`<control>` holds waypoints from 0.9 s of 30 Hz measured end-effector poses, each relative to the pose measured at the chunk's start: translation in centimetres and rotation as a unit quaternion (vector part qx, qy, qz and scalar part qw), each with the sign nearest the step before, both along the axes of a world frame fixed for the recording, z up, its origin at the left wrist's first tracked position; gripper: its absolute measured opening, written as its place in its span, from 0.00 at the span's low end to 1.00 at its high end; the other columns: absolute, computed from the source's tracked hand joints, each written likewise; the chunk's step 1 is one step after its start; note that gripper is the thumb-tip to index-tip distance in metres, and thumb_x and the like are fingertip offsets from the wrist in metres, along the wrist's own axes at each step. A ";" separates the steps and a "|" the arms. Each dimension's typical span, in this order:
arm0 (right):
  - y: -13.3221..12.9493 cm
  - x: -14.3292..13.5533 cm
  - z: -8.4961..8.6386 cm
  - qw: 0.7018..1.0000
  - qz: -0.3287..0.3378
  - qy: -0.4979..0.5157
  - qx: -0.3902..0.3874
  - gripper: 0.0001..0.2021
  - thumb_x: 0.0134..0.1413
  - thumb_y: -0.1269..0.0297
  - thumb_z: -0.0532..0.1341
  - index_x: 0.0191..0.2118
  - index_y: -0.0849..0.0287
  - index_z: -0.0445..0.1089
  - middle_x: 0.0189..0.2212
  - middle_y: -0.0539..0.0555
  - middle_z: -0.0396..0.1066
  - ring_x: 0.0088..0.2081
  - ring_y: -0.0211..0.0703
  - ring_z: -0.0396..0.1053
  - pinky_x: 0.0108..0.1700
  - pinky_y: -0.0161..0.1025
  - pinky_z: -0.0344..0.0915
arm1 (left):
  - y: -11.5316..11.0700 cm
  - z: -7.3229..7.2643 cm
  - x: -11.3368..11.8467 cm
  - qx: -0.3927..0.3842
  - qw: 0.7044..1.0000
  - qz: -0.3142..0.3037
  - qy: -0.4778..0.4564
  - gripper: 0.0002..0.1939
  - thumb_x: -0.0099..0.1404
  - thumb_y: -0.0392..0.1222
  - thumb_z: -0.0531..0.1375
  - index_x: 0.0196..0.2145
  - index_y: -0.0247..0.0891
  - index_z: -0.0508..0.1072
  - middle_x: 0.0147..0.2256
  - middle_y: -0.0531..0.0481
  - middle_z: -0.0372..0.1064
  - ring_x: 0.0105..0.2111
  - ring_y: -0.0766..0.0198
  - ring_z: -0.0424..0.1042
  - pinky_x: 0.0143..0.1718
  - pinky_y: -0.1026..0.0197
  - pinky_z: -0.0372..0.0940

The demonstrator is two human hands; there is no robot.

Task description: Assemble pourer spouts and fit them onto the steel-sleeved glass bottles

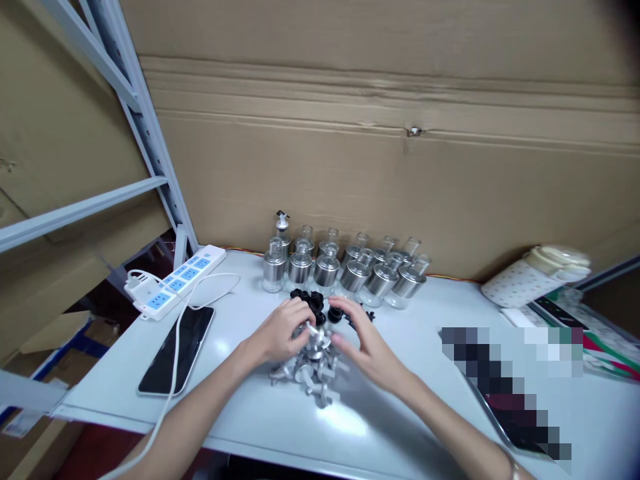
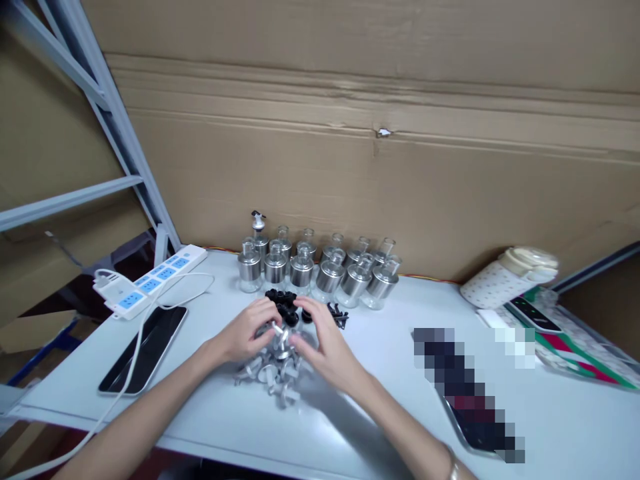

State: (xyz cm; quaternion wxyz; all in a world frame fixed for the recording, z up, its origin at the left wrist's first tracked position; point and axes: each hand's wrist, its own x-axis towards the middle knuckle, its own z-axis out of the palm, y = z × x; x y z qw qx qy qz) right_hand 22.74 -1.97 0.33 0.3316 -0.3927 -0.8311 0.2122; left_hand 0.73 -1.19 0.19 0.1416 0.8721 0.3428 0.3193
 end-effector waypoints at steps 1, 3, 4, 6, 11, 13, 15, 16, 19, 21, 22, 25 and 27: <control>-1.0 0.2 -0.6 1.000 0.004 -0.016 -0.010 0.27 0.59 0.52 0.57 0.61 0.57 0.55 0.61 0.64 0.57 0.64 0.53 0.56 0.62 0.54 0.58 | 0.0 -0.1 0.1 -0.012 1.000 -0.013 0.012 0.06 0.61 0.36 0.52 0.31 0.39 0.68 0.31 0.49 0.69 0.35 0.58 0.67 0.39 0.57 0.62; -2.7 0.1 -1.8 0.997 0.023 -0.064 -0.024 0.37 0.52 0.48 0.62 0.63 0.59 0.52 0.65 0.68 0.50 0.66 0.59 0.50 0.63 0.59 0.55 | -0.1 -0.4 0.3 -0.030 0.998 -0.034 0.031 0.06 0.60 0.36 0.52 0.32 0.39 0.68 0.34 0.48 0.70 0.37 0.58 0.67 0.41 0.57 0.62; -3.3 -0.2 -2.2 0.995 0.034 -0.090 -0.029 0.40 0.50 0.47 0.64 0.64 0.60 0.51 0.66 0.69 0.47 0.67 0.62 0.48 0.64 0.61 0.53 | -0.1 -0.5 0.4 -0.036 0.998 -0.040 0.036 0.06 0.60 0.35 0.52 0.33 0.39 0.68 0.35 0.48 0.70 0.38 0.58 0.67 0.41 0.57 0.62; -4.0 -1.0 -2.9 0.988 0.051 -0.137 -0.040 0.44 0.46 0.47 0.66 0.64 0.64 0.51 0.66 0.72 0.45 0.68 0.66 0.44 0.64 0.67 0.47 | -0.2 -0.9 0.7 -0.043 0.997 -0.038 0.041 0.07 0.62 0.35 0.51 0.34 0.39 0.68 0.36 0.47 0.71 0.38 0.58 0.68 0.41 0.56 0.62; -4.4 -3.1 -3.5 0.983 0.023 -0.173 -0.057 0.39 0.49 0.52 0.64 0.62 0.71 0.55 0.66 0.76 0.46 0.68 0.69 0.40 0.64 0.67 0.47 | -0.3 -1.7 1.2 -0.041 0.999 0.004 0.022 0.10 0.67 0.36 0.46 0.33 0.38 0.66 0.33 0.47 0.71 0.34 0.60 0.68 0.39 0.56 0.61; -4.4 -3.4 -3.5 0.986 0.018 -0.160 -0.049 0.37 0.49 0.54 0.64 0.61 0.70 0.57 0.64 0.74 0.50 0.68 0.67 0.42 0.64 0.65 0.50 | -0.4 -1.8 1.3 -0.036 0.999 0.027 0.009 0.12 0.68 0.38 0.45 0.32 0.39 0.66 0.32 0.48 0.71 0.32 0.60 0.68 0.39 0.56 0.61; -4.4 -3.4 -3.4 0.988 0.022 -0.146 -0.038 0.36 0.48 0.55 0.64 0.61 0.67 0.58 0.62 0.72 0.55 0.66 0.66 0.46 0.64 0.64 0.52 | -0.4 -1.9 1.4 -0.029 0.999 0.044 0.002 0.12 0.70 0.40 0.46 0.31 0.39 0.66 0.31 0.48 0.71 0.31 0.60 0.67 0.39 0.56 0.61; -4.4 -3.4 -3.3 0.989 0.022 -0.140 -0.034 0.36 0.46 0.54 0.65 0.60 0.66 0.59 0.61 0.71 0.56 0.66 0.66 0.48 0.63 0.64 0.52 | -0.3 -1.9 1.4 -0.024 0.998 0.050 0.000 0.13 0.70 0.41 0.46 0.31 0.39 0.66 0.30 0.48 0.71 0.31 0.60 0.68 0.39 0.56 0.60; -4.4 -3.1 -3.2 0.990 0.010 -0.138 -0.026 0.38 0.43 0.52 0.67 0.59 0.66 0.60 0.61 0.73 0.55 0.65 0.68 0.49 0.62 0.66 0.52 | -0.2 -1.9 1.4 -0.005 0.998 0.068 -0.008 0.15 0.71 0.41 0.45 0.31 0.39 0.67 0.30 0.49 0.72 0.31 0.60 0.68 0.39 0.55 0.59; -4.4 -2.9 -3.1 0.989 0.007 -0.143 -0.022 0.40 0.41 0.51 0.68 0.58 0.67 0.60 0.61 0.74 0.54 0.64 0.70 0.49 0.61 0.67 0.52 | -0.1 -1.9 1.3 0.011 0.997 0.080 -0.014 0.15 0.71 0.41 0.45 0.32 0.39 0.67 0.30 0.49 0.72 0.30 0.61 0.68 0.39 0.55 0.59; -4.3 -2.8 -3.0 0.990 0.008 -0.142 -0.017 0.40 0.40 0.50 0.68 0.58 0.66 0.60 0.61 0.74 0.54 0.64 0.71 0.49 0.61 0.67 0.52 | 0.0 -1.9 1.2 0.020 0.996 0.086 -0.018 0.15 0.71 0.41 0.44 0.32 0.39 0.67 0.29 0.49 0.72 0.29 0.61 0.68 0.38 0.55 0.59; -3.9 -2.5 -1.9 0.993 0.014 -0.115 0.028 0.38 0.42 0.51 0.67 0.58 0.63 0.59 0.60 0.72 0.55 0.63 0.68 0.52 0.60 0.65 0.54 | 0.1 -1.7 1.0 0.049 0.993 0.102 -0.035 0.16 0.72 0.41 0.44 0.31 0.39 0.67 0.28 0.50 0.72 0.28 0.62 0.68 0.38 0.55 0.59; -3.1 -2.6 -0.3 0.994 0.013 -0.080 0.076 0.33 0.48 0.55 0.65 0.58 0.61 0.57 0.59 0.70 0.56 0.62 0.63 0.54 0.60 0.62 0.57 | 0.1 -1.6 0.8 0.070 0.990 0.112 -0.050 0.16 0.72 0.41 0.44 0.31 0.39 0.67 0.28 0.50 0.72 0.28 0.62 0.69 0.39 0.55 0.59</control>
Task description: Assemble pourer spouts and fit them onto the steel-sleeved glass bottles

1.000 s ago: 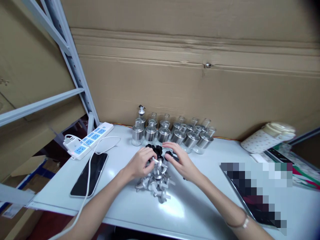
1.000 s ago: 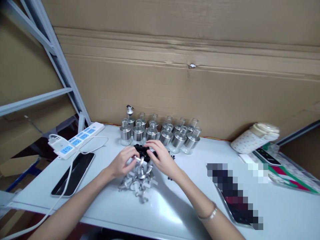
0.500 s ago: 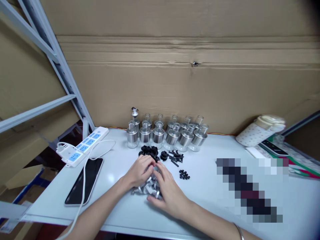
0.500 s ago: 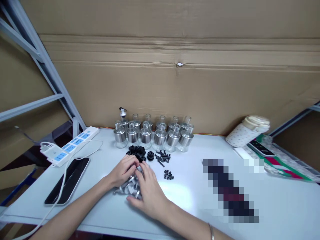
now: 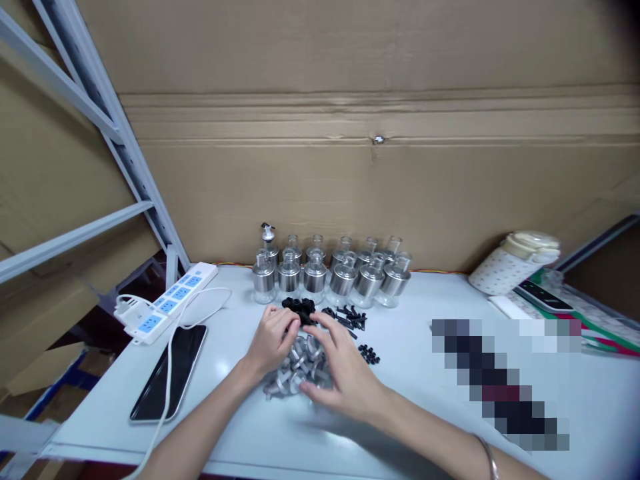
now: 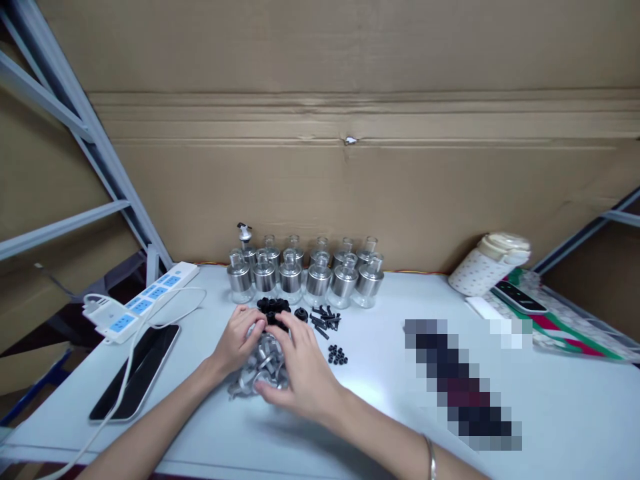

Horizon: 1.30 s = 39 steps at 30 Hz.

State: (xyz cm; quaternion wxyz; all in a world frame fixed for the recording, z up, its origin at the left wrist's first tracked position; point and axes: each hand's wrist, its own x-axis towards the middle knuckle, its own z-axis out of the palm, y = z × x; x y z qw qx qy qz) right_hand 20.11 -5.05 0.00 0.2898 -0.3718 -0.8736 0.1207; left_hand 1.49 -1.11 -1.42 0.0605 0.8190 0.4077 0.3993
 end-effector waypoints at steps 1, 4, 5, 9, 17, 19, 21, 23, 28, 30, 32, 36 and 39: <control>0.7 -0.2 1.0 1.000 -0.003 0.019 0.023 0.29 0.51 0.57 0.63 0.58 0.60 0.57 0.59 0.69 0.56 0.61 0.60 0.55 0.60 0.59 0.58 | 0.0 0.1 -0.1 0.010 1.000 0.006 -0.008 0.15 0.72 0.41 0.44 0.31 0.39 0.67 0.28 0.50 0.72 0.28 0.62 0.69 0.39 0.55 0.59; 3.9 -1.4 4.9 0.994 -0.020 0.064 0.083 0.21 0.58 0.61 0.57 0.55 0.61 0.58 0.57 0.68 0.59 0.60 0.55 0.58 0.59 0.54 0.59 | 0.2 0.2 -0.6 0.036 0.998 0.029 -0.035 0.15 0.71 0.41 0.44 0.32 0.40 0.66 0.28 0.49 0.72 0.29 0.61 0.69 0.40 0.54 0.60; 5.3 -2.1 6.3 0.992 -0.027 0.072 0.096 0.20 0.59 0.63 0.57 0.55 0.63 0.59 0.56 0.68 0.59 0.60 0.55 0.58 0.60 0.53 0.59 | 0.2 0.3 -0.7 0.042 0.997 0.038 -0.044 0.14 0.71 0.41 0.44 0.32 0.40 0.66 0.28 0.49 0.72 0.29 0.61 0.69 0.41 0.54 0.60; 11.8 -5.6 10.9 0.994 -0.069 0.030 0.081 0.20 0.59 0.68 0.56 0.56 0.66 0.58 0.54 0.65 0.64 0.57 0.51 0.61 0.58 0.47 0.59 | 0.6 0.3 -1.4 0.060 0.992 0.078 -0.077 0.11 0.71 0.41 0.45 0.35 0.40 0.66 0.29 0.49 0.72 0.30 0.60 0.69 0.42 0.54 0.62; 20.8 -11.5 11.9 0.987 -0.146 -0.053 -0.040 0.17 0.58 0.64 0.61 0.51 0.68 0.66 0.47 0.65 0.70 0.49 0.52 0.70 0.50 0.49 0.67 | 1.1 0.8 -2.1 0.106 0.985 0.099 -0.093 0.10 0.70 0.38 0.47 0.35 0.39 0.66 0.25 0.52 0.70 0.28 0.62 0.68 0.38 0.57 0.62; 21.7 -12.0 11.2 0.985 -0.149 -0.060 -0.056 0.16 0.60 0.61 0.61 0.51 0.63 0.67 0.49 0.60 0.69 0.47 0.48 0.70 0.48 0.49 0.69 | 1.1 1.0 -2.2 0.113 0.983 0.106 -0.095 0.10 0.70 0.38 0.47 0.35 0.39 0.66 0.24 0.52 0.70 0.27 0.62 0.68 0.38 0.57 0.62; 22.2 -12.1 10.6 0.986 -0.149 -0.051 -0.057 0.17 0.62 0.60 0.59 0.53 0.60 0.66 0.51 0.57 0.68 0.48 0.46 0.70 0.47 0.49 0.70 | 1.1 1.2 -2.2 0.120 0.982 0.112 -0.096 0.09 0.69 0.38 0.48 0.35 0.39 0.67 0.24 0.52 0.70 0.27 0.62 0.68 0.38 0.57 0.62; 22.3 -12.0 10.4 0.988 -0.148 -0.027 -0.048 0.14 0.61 0.62 0.60 0.51 0.61 0.67 0.49 0.58 0.70 0.47 0.47 0.70 0.47 0.48 0.70 | 1.1 1.2 -2.2 0.128 0.980 0.117 -0.098 0.09 0.69 0.37 0.48 0.35 0.39 0.66 0.24 0.52 0.70 0.27 0.62 0.69 0.38 0.57 0.63; 21.9 -11.0 12.2 0.986 -0.151 0.072 0.009 0.10 0.62 0.70 0.55 0.46 0.61 0.70 0.43 0.59 0.75 0.46 0.47 0.71 0.49 0.43 0.65 | 1.2 1.0 -2.2 0.148 0.973 0.132 -0.115 0.07 0.68 0.37 0.49 0.36 0.40 0.66 0.30 0.50 0.70 0.32 0.61 0.70 0.39 0.57 0.63; 21.8 -10.2 13.7 0.981 -0.144 0.127 0.040 0.10 0.63 0.68 0.53 0.48 0.60 0.67 0.44 0.58 0.74 0.46 0.44 0.71 0.50 0.43 0.65 | 1.4 0.8 -2.3 0.161 0.968 0.140 -0.130 0.05 0.68 0.37 0.50 0.39 0.40 0.65 0.34 0.48 0.69 0.36 0.59 0.70 0.41 0.56 0.64; 21.4 -9.1 15.2 0.960 -0.105 0.247 0.080 0.09 0.64 0.66 0.52 0.46 0.58 0.66 0.41 0.56 0.74 0.42 0.42 0.71 0.49 0.42 0.66 | 1.6 0.6 -2.4 0.177 0.962 0.148 -0.149 0.07 0.67 0.38 0.51 0.44 0.40 0.63 0.39 0.45 0.67 0.42 0.58 0.69 0.45 0.54 0.64; 18.5 -6.4 17.0 0.863 0.044 0.490 0.113 0.06 0.65 0.59 0.51 0.44 0.49 0.61 0.37 0.50 0.71 0.37 0.38 0.73 0.43 0.41 0.68 | 1.6 0.8 -2.1 0.202 0.949 0.159 -0.183 0.17 0.65 0.40 0.56 0.50 0.40 0.58 0.46 0.42 0.62 0.48 0.55 0.65 0.50 0.50 0.63; 14.0 -4.8 16.6 0.814 0.090 0.566 0.089 0.04 0.64 0.56 0.53 0.41 0.47 0.59 0.33 0.47 0.67 0.35 0.36 0.73 0.40 0.38 0.69 | 0.9 1.3 -1.4 0.201 0.947 0.155 -0.196 0.26 0.62 0.44 0.62 0.53 0.40 0.56 0.50 0.40 0.59 0.52 0.52 0.63 0.53 0.47 0.61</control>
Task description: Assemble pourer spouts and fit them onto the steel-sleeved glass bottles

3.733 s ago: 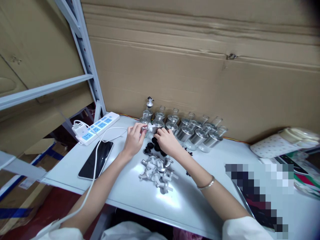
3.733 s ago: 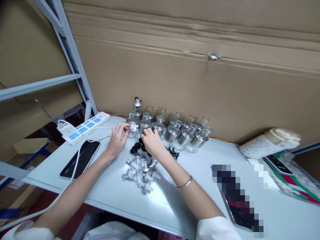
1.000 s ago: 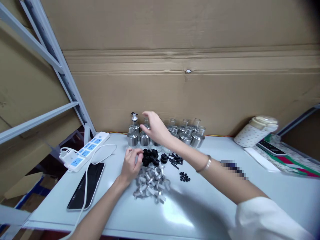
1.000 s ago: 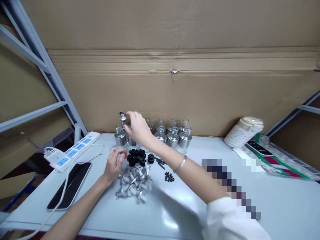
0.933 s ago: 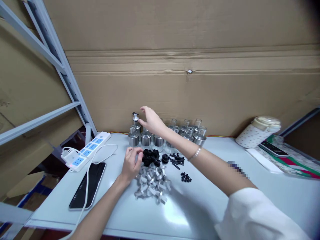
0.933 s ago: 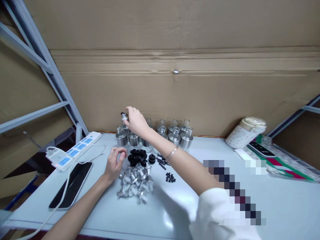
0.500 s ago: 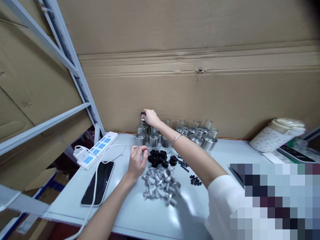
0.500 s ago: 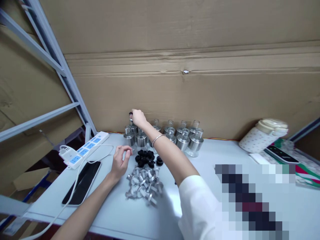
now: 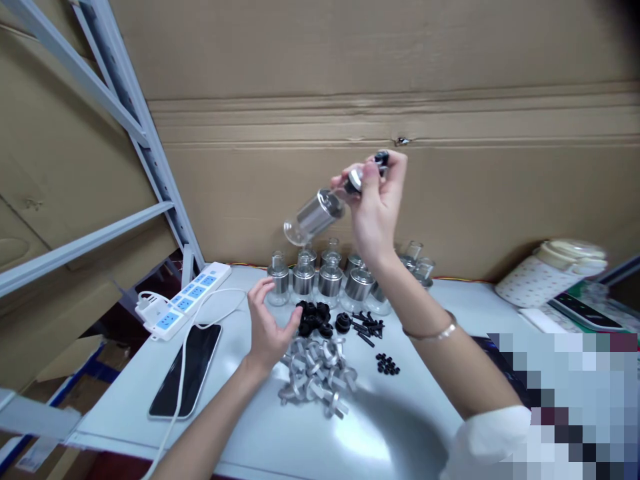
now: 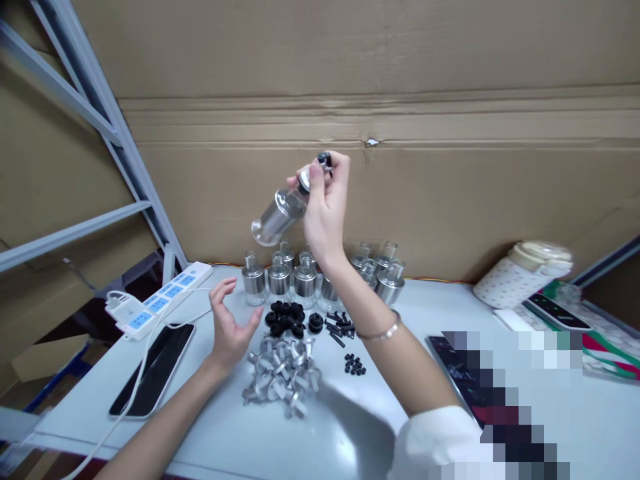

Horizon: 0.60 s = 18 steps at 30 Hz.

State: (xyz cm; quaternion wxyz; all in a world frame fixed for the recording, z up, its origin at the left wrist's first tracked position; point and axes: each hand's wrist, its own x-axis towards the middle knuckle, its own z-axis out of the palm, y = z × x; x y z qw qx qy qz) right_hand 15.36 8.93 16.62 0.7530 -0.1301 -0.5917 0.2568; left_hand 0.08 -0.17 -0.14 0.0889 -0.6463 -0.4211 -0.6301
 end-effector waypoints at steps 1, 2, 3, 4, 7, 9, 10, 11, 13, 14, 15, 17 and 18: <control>-1.6 0.4 -0.5 1.000 0.022 0.018 -0.007 0.04 0.63 0.56 0.55 0.40 0.47 0.59 0.31 0.46 0.66 0.33 0.35 0.72 0.39 0.37 0.69 | -0.3 0.2 0.3 -0.005 1.000 -0.008 0.002 0.29 0.60 0.45 0.64 0.55 0.40 0.55 0.52 0.38 0.59 0.54 0.51 0.63 0.54 0.46 0.61; -3.2 0.6 -1.2 0.998 0.046 0.027 -0.028 0.05 0.62 0.57 0.56 0.38 0.48 0.59 0.30 0.45 0.65 0.32 0.35 0.71 0.38 0.37 0.69 | -0.6 0.3 0.5 -0.014 1.000 -0.021 0.006 0.33 0.59 0.47 0.65 0.56 0.40 0.54 0.54 0.37 0.58 0.55 0.49 0.62 0.55 0.45 0.60; -4.6 0.8 -2.0 0.995 0.072 0.028 -0.060 0.06 0.61 0.57 0.58 0.38 0.48 0.59 0.29 0.45 0.65 0.31 0.34 0.71 0.37 0.36 0.69 | -0.9 0.5 0.7 -0.029 0.999 -0.037 0.014 0.37 0.57 0.48 0.67 0.58 0.40 0.54 0.56 0.36 0.58 0.57 0.48 0.61 0.56 0.44 0.60; -5.8 0.9 -2.8 0.991 0.097 0.028 -0.091 0.07 0.60 0.56 0.58 0.37 0.49 0.59 0.27 0.45 0.65 0.29 0.33 0.69 0.35 0.35 0.68 | -1.2 0.6 0.9 -0.055 0.996 -0.059 0.025 0.39 0.56 0.49 0.68 0.59 0.40 0.53 0.56 0.35 0.58 0.57 0.47 0.61 0.56 0.44 0.60; -7.9 0.9 -5.4 0.971 0.160 0.026 -0.174 0.10 0.59 0.53 0.59 0.36 0.51 0.58 0.28 0.45 0.67 0.27 0.33 0.69 0.31 0.34 0.67 | -2.0 0.7 1.4 -0.167 0.976 -0.132 0.046 0.38 0.55 0.48 0.68 0.58 0.40 0.56 0.52 0.39 0.66 0.52 0.50 0.69 0.51 0.49 0.67; -8.5 0.7 -6.8 0.966 0.159 0.043 -0.198 0.12 0.58 0.52 0.59 0.38 0.51 0.58 0.28 0.45 0.67 0.27 0.34 0.69 0.30 0.34 0.66 | -2.3 0.6 1.8 -0.216 0.964 -0.151 0.041 0.34 0.54 0.43 0.68 0.55 0.40 0.59 0.48 0.42 0.70 0.46 0.53 0.73 0.47 0.53 0.70; -8.6 0.6 -7.3 0.967 0.141 0.056 -0.206 0.12 0.58 0.51 0.60 0.39 0.51 0.58 0.28 0.45 0.67 0.28 0.34 0.69 0.31 0.34 0.66 | -2.4 0.5 2.0 -0.222 0.963 -0.146 0.037 0.32 0.53 0.40 0.67 0.54 0.40 0.60 0.47 0.43 0.70 0.46 0.54 0.73 0.46 0.54 0.70; -8.7 0.4 -7.7 0.967 0.114 0.066 -0.216 0.13 0.57 0.51 0.60 0.39 0.52 0.59 0.28 0.45 0.67 0.29 0.34 0.69 0.33 0.35 0.67 | -2.5 0.4 2.1 -0.220 0.966 -0.133 0.035 0.31 0.53 0.38 0.66 0.53 0.40 0.61 0.46 0.43 0.70 0.46 0.54 0.73 0.47 0.54 0.70; -8.9 0.1 -8.2 0.967 0.042 0.073 -0.241 0.16 0.53 0.51 0.63 0.41 0.53 0.61 0.31 0.46 0.67 0.32 0.35 0.69 0.38 0.36 0.68 | -2.5 0.0 2.5 -0.205 0.973 -0.102 0.042 0.30 0.54 0.36 0.65 0.53 0.39 0.61 0.46 0.43 0.69 0.47 0.54 0.71 0.48 0.53 0.69; -8.9 -0.1 -8.4 0.964 0.008 0.073 -0.254 0.17 0.51 0.52 0.65 0.42 0.54 0.62 0.32 0.47 0.67 0.34 0.35 0.70 0.40 0.37 0.68 | -2.5 -0.2 2.6 -0.195 0.975 -0.091 0.049 0.29 0.54 0.36 0.64 0.54 0.39 0.61 0.47 0.43 0.68 0.47 0.54 0.71 0.48 0.53 0.69; -9.0 -0.2 -8.5 0.961 -0.019 0.074 -0.266 0.19 0.50 0.54 0.66 0.43 0.54 0.62 0.34 0.47 0.67 0.36 0.36 0.70 0.42 0.37 0.68 | -2.4 -0.3 2.7 -0.186 0.977 -0.083 0.055 0.29 0.55 0.36 0.64 0.54 0.39 0.61 0.47 0.42 0.68 0.47 0.54 0.71 0.49 0.53 0.69; -9.2 -0.4 -8.6 0.953 -0.046 0.083 -0.287 0.21 0.48 0.55 0.67 0.46 0.54 0.61 0.36 0.48 0.68 0.37 0.38 0.70 0.42 0.38 0.68 | -2.3 -0.6 2.7 -0.170 0.981 -0.065 0.062 0.29 0.57 0.36 0.63 0.55 0.38 0.60 0.47 0.42 0.67 0.48 0.54 0.70 0.49 0.52 0.68; -9.3 -0.4 -8.7 0.950 -0.048 0.085 -0.297 0.21 0.48 0.54 0.66 0.46 0.55 0.62 0.36 0.49 0.68 0.36 0.38 0.71 0.41 0.38 0.68 | -2.2 -0.8 2.7 -0.165 0.983 -0.056 0.063 0.28 0.57 0.36 0.63 0.55 0.38 0.60 0.47 0.41 0.67 0.49 0.53 0.70 0.49 0.52 0.68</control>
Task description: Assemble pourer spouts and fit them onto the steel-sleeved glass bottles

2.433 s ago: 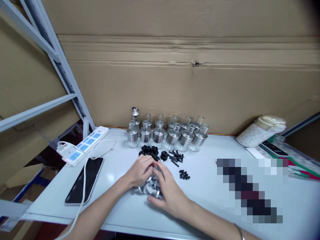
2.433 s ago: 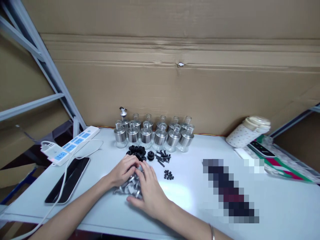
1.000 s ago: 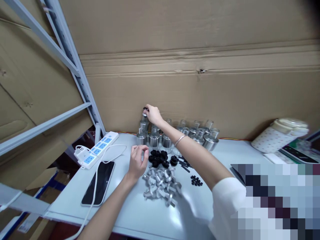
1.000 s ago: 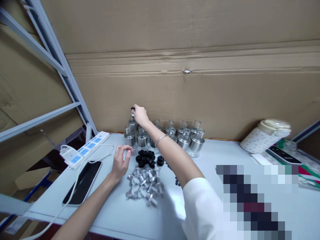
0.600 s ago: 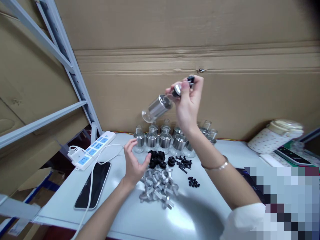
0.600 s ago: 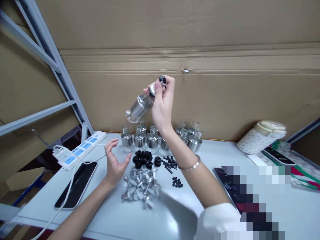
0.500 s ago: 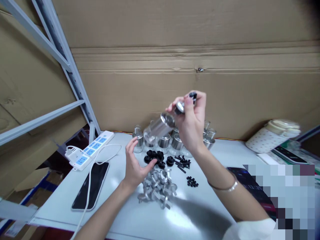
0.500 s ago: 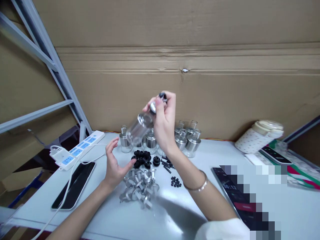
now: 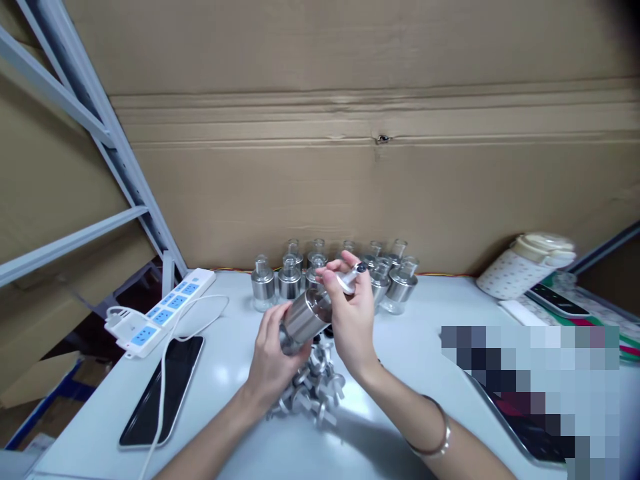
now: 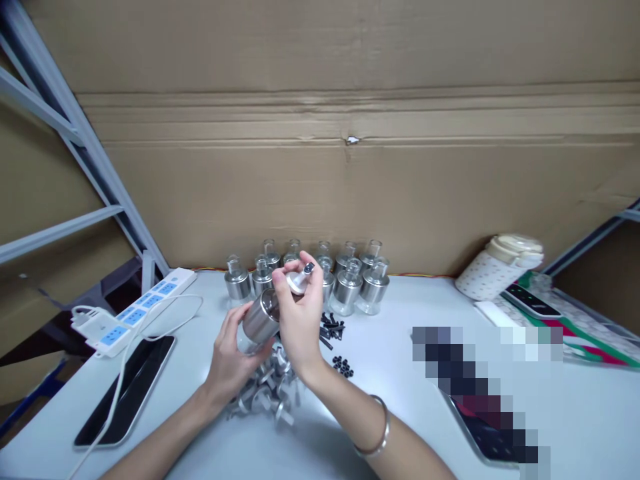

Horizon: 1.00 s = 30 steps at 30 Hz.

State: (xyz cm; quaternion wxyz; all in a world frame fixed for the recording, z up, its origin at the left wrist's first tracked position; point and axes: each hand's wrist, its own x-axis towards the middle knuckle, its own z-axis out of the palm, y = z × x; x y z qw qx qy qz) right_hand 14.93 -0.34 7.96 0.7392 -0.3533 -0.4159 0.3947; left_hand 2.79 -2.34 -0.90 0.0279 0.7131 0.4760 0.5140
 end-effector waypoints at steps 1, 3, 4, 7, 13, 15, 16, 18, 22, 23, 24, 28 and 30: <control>-0.1 0.0 0.0 1.000 0.006 -0.003 -0.009 0.20 0.48 0.54 0.66 0.45 0.55 0.62 0.35 0.49 0.69 0.34 0.38 0.70 0.39 0.38 0.68 | 0.1 -0.1 -0.1 0.004 1.000 0.008 0.000 0.27 0.58 0.36 0.62 0.55 0.39 0.61 0.48 0.41 0.67 0.49 0.53 0.70 0.49 0.51 0.68; -0.2 0.0 -0.1 0.999 0.032 -0.022 -0.021 0.16 0.49 0.52 0.65 0.39 0.56 0.65 0.30 0.49 0.71 0.30 0.39 0.70 0.36 0.38 0.68 | 0.2 -0.2 -0.2 0.008 1.000 0.011 0.003 0.28 0.57 0.36 0.62 0.54 0.39 0.61 0.47 0.41 0.67 0.48 0.52 0.71 0.48 0.51 0.69; -0.2 0.1 -0.1 0.998 0.047 -0.032 -0.021 0.14 0.50 0.52 0.65 0.36 0.55 0.65 0.27 0.49 0.71 0.29 0.39 0.69 0.34 0.38 0.67 | 0.2 -0.1 -0.3 0.008 1.000 0.001 0.006 0.28 0.56 0.36 0.62 0.54 0.38 0.61 0.47 0.40 0.68 0.47 0.52 0.71 0.47 0.51 0.69; 0.0 0.5 0.0 0.995 0.086 -0.055 -0.004 0.13 0.50 0.52 0.65 0.30 0.55 0.64 0.20 0.47 0.69 0.25 0.40 0.68 0.31 0.38 0.67 | 0.2 0.3 -0.5 -0.028 0.998 -0.057 0.005 0.31 0.51 0.36 0.62 0.54 0.37 0.61 0.44 0.41 0.70 0.43 0.51 0.73 0.44 0.51 0.70; 1.0 2.3 1.1 0.962 0.260 -0.076 0.019 0.15 0.50 0.52 0.65 0.29 0.56 0.63 0.19 0.46 0.69 0.26 0.42 0.72 0.34 0.40 0.67 | -0.5 2.8 -1.2 -0.250 0.937 -0.228 -0.084 0.27 0.48 0.42 0.65 0.46 0.35 0.67 0.36 0.47 0.71 0.33 0.58 0.70 0.34 0.59 0.66; 1.3 3.0 1.5 0.932 0.351 -0.078 0.044 0.15 0.51 0.52 0.65 0.29 0.56 0.63 0.19 0.46 0.70 0.28 0.43 0.75 0.41 0.44 0.68 | -0.8 3.5 -1.3 -0.319 0.879 -0.325 -0.142 0.28 0.47 0.47 0.66 0.44 0.34 0.68 0.34 0.47 0.70 0.30 0.60 0.68 0.31 0.60 0.64; 1.4 3.3 1.6 0.915 0.392 -0.073 0.056 0.16 0.51 0.50 0.65 0.29 0.56 0.62 0.18 0.46 0.70 0.29 0.44 0.75 0.45 0.46 0.68 | -0.9 3.6 -1.3 -0.355 0.837 -0.377 -0.174 0.29 0.46 0.50 0.67 0.43 0.34 0.69 0.33 0.47 0.70 0.30 0.60 0.68 0.31 0.60 0.63; 1.5 3.7 1.7 0.883 0.462 -0.052 0.065 0.19 0.48 0.46 0.66 0.26 0.55 0.60 0.16 0.45 0.68 0.27 0.44 0.75 0.48 0.49 0.67 | -1.1 3.5 -1.1 -0.426 0.736 -0.474 -0.228 0.30 0.43 0.54 0.69 0.41 0.34 0.70 0.32 0.45 0.70 0.28 0.60 0.68 0.30 0.59 0.64; 1.3 3.4 1.6 0.839 0.543 -0.001 0.034 0.26 0.39 0.40 0.67 0.23 0.54 0.55 0.13 0.44 0.64 0.26 0.46 0.75 0.43 0.50 0.70 | -1.3 1.9 -0.7 -0.511 0.552 -0.594 -0.286 0.35 0.37 0.58 0.70 0.42 0.37 0.71 0.29 0.45 0.70 0.27 0.58 0.69 0.29 0.58 0.64; 1.3 3.2 1.5 0.839 0.543 0.018 0.024 0.26 0.38 0.40 0.67 0.23 0.54 0.55 0.13 0.44 0.64 0.27 0.46 0.75 0.42 0.49 0.71 | -1.4 1.6 -0.6 -0.520 0.527 -0.603 -0.296 0.36 0.37 0.56 0.71 0.43 0.38 0.71 0.29 0.46 0.70 0.28 0.59 0.70 0.29 0.59 0.64; 1.3 2.9 1.5 0.846 0.531 0.042 0.014 0.26 0.39 0.40 0.68 0.23 0.54 0.55 0.14 0.44 0.64 0.27 0.45 0.75 0.40 0.47 0.72 | -1.5 1.3 -0.5 -0.524 0.514 -0.603 -0.311 0.36 0.37 0.55 0.71 0.45 0.39 0.71 0.29 0.46 0.70 0.28 0.59 0.70 0.30 0.59 0.65; 1.6 1.6 1.7 0.900 0.416 0.125 -0.021 0.22 0.42 0.45 0.68 0.27 0.55 0.57 0.18 0.42 0.65 0.27 0.39 0.74 0.33 0.36 0.73 | -1.9 1.7 0.0 -0.501 0.556 -0.551 -0.368 0.34 0.41 0.54 0.69 0.46 0.39 0.72 0.33 0.45 0.70 0.30 0.58 0.71 0.33 0.57 0.67; 1.8 1.2 1.8 0.922 0.365 0.124 -0.013 0.22 0.42 0.45 0.67 0.28 0.55 0.60 0.20 0.43 0.66 0.28 0.38 0.74 0.31 0.34 0.72 | -2.0 2.3 0.2 -0.492 0.593 -0.521 -0.369 0.33 0.42 0.55 0.69 0.45 0.38 0.74 0.33 0.43 0.70 0.29 0.58 0.71 0.33 0.55 0.68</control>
